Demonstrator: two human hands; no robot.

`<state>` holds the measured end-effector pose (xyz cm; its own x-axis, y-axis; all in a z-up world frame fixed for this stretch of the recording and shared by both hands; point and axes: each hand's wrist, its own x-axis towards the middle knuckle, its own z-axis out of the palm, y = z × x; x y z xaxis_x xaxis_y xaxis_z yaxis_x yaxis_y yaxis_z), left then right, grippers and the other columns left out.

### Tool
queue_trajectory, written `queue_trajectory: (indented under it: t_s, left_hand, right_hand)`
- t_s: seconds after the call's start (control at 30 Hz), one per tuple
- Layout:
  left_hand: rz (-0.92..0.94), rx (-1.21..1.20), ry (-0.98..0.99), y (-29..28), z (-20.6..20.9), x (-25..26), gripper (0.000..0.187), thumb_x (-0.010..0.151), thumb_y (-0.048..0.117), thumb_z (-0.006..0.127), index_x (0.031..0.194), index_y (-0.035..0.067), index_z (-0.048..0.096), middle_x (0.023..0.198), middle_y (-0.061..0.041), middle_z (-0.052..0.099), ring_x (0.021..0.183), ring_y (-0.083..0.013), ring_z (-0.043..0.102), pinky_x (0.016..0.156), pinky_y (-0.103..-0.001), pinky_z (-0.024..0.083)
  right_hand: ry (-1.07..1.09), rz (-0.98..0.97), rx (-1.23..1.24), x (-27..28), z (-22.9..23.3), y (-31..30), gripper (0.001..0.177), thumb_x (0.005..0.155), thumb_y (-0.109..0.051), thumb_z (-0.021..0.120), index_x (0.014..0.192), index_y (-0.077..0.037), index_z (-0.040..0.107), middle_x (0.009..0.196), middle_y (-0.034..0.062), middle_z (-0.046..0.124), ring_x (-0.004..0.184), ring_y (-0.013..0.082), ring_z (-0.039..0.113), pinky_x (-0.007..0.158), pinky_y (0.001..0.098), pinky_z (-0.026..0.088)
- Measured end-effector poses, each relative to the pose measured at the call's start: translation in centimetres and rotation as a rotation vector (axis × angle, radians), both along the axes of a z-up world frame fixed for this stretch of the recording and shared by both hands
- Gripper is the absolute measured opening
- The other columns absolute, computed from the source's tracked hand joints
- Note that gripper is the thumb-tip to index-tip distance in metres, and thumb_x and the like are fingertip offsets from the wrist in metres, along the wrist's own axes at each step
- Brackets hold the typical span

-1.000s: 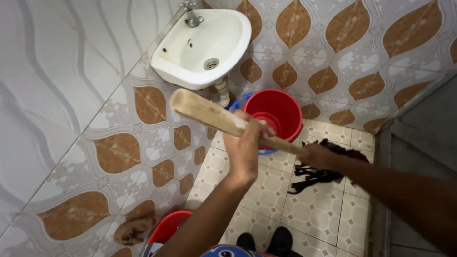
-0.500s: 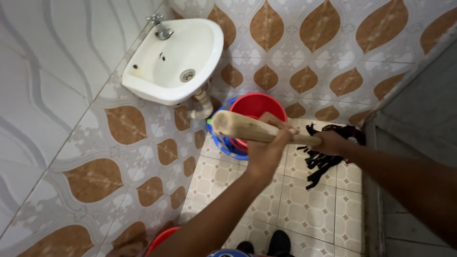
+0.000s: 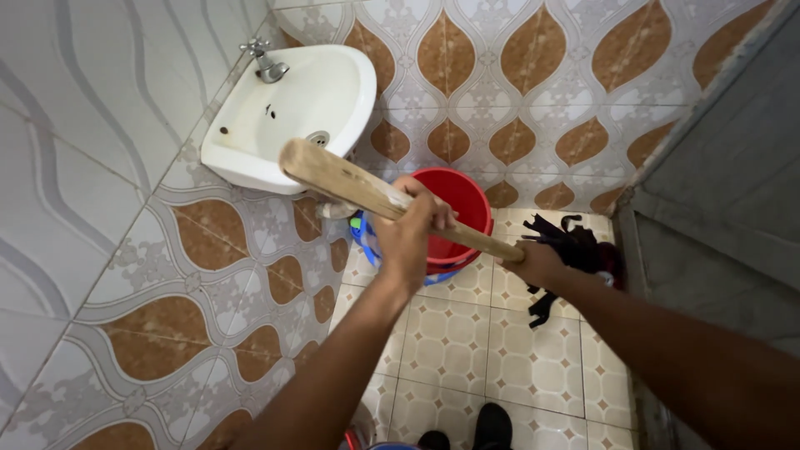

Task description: The person mops the tiled bathroom floor using a mop and a bucket of water, cleaning the areas around the toilet and sink.

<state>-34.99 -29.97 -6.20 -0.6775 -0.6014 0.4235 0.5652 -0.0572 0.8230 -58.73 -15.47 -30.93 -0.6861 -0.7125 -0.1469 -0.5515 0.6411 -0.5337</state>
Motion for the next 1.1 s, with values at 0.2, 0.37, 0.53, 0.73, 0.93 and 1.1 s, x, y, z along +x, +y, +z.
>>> queue_trajectory:
  t_s: [0.2,0.37,0.53,0.73,0.93,1.1]
  left_hand:
    - [-0.128,0.015,0.024,-0.7,1.4,2.5,0.014,0.093,0.000,0.049,0.081,0.006,0.050,0.067,-0.005,0.053,0.061,-0.0156,0.056,0.066,-0.035,0.055]
    - [-0.119,0.055,0.108,-1.6,0.5,4.9,0.018,0.095,0.001,0.048,0.078,0.006,0.046,0.065,-0.006,0.050,0.055,-0.0161,0.052,0.061,-0.037,0.053]
    - [-0.119,0.105,0.072,-2.1,-0.5,8.8,0.021,0.095,0.003,0.047,0.075,0.005,0.045,0.060,-0.007,0.048,0.051,-0.0176,0.050,0.055,-0.037,0.050]
    - [-0.165,0.164,0.031,-2.6,0.5,13.2,0.027,0.096,0.009,0.050,0.070,0.007,0.043,0.052,-0.007,0.043,0.045,-0.0177,0.047,0.051,-0.036,0.047]
    - [-0.276,0.042,0.087,-3.8,3.9,16.7,0.025,0.091,0.009,0.053,0.069,0.008,0.041,0.051,-0.005,0.040,0.040,-0.0164,0.040,0.045,-0.036,0.043]
    - [-0.318,0.010,0.094,-5.3,7.3,20.3,0.027,0.092,0.010,0.053,0.068,0.008,0.040,0.050,-0.005,0.037,0.040,-0.0147,0.034,0.044,-0.034,0.038]
  right_hand:
    - [-0.080,-0.094,0.021,4.8,1.5,0.5,0.056,0.083,-0.064,0.067,0.098,-0.011,0.077,0.083,0.0094,0.077,0.078,0.0271,0.074,0.074,0.0405,0.057]
    - [-0.096,-0.104,0.018,9.3,1.1,1.0,0.063,0.082,-0.069,0.066,0.097,-0.009,0.076,0.083,0.0094,0.076,0.080,0.0261,0.074,0.075,0.0400,0.057]
    - [-0.059,-0.122,0.070,14.4,0.3,1.6,0.064,0.081,-0.072,0.064,0.096,-0.011,0.075,0.082,0.0090,0.077,0.080,0.0268,0.075,0.075,0.0403,0.058]
    - [-0.009,-0.171,0.059,20.5,0.6,0.9,0.060,0.083,-0.070,0.061,0.095,-0.013,0.076,0.084,0.0100,0.077,0.084,0.0319,0.074,0.076,0.0428,0.057]
    - [0.027,-0.253,-0.022,25.1,2.0,-1.7,0.057,0.083,-0.067,0.065,0.089,-0.011,0.076,0.082,0.0140,0.076,0.083,0.0353,0.074,0.075,0.0459,0.057]
    - [-0.009,-0.236,-0.179,28.6,4.1,-5.6,0.050,0.085,-0.059,0.068,0.089,-0.009,0.075,0.083,0.0161,0.076,0.083,0.0366,0.074,0.075,0.0467,0.057]
